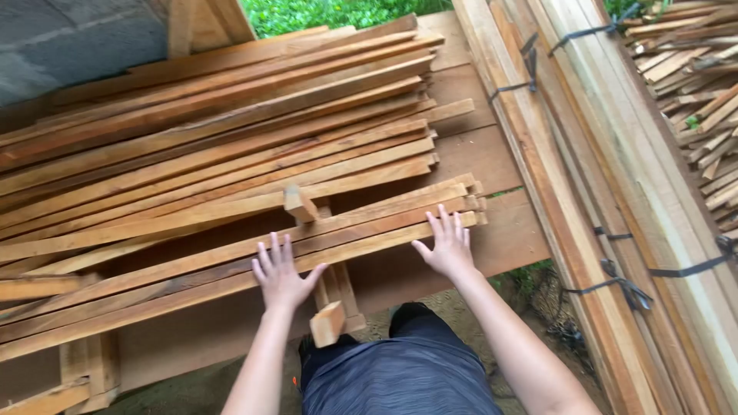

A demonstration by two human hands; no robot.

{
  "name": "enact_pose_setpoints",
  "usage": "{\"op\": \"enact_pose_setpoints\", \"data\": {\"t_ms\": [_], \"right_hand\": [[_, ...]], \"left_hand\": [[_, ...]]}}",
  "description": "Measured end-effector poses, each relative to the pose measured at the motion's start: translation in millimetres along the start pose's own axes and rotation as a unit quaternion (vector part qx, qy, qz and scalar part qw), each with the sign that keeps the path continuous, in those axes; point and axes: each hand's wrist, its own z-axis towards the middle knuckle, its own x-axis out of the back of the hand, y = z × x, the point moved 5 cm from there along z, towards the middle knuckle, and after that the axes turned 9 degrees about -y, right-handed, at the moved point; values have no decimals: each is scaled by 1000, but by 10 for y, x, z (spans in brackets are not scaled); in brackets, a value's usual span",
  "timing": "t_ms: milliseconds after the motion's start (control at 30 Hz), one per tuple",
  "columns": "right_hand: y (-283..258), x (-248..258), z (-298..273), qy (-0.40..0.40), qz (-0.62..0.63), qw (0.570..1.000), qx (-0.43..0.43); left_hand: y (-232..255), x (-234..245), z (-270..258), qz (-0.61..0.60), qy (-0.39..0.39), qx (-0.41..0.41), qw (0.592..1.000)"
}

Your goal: Bundling thin wooden slats together using plastic ties.

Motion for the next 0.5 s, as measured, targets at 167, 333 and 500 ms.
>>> {"op": "enact_pose_setpoints", "data": {"t_ms": [167, 333, 500], "right_hand": [[62, 88, -168, 9, -3, 999, 48], [56, 7, -152, 42, 44, 996, 58], [78, 39, -173, 76, 54, 993, 71]], "left_hand": [[-34, -78, -10, -16, -23, 11, 1000], [-54, 15, -17, -15, -53, 22, 998], [-68, -55, -8, 3, -81, 34, 996]]}}
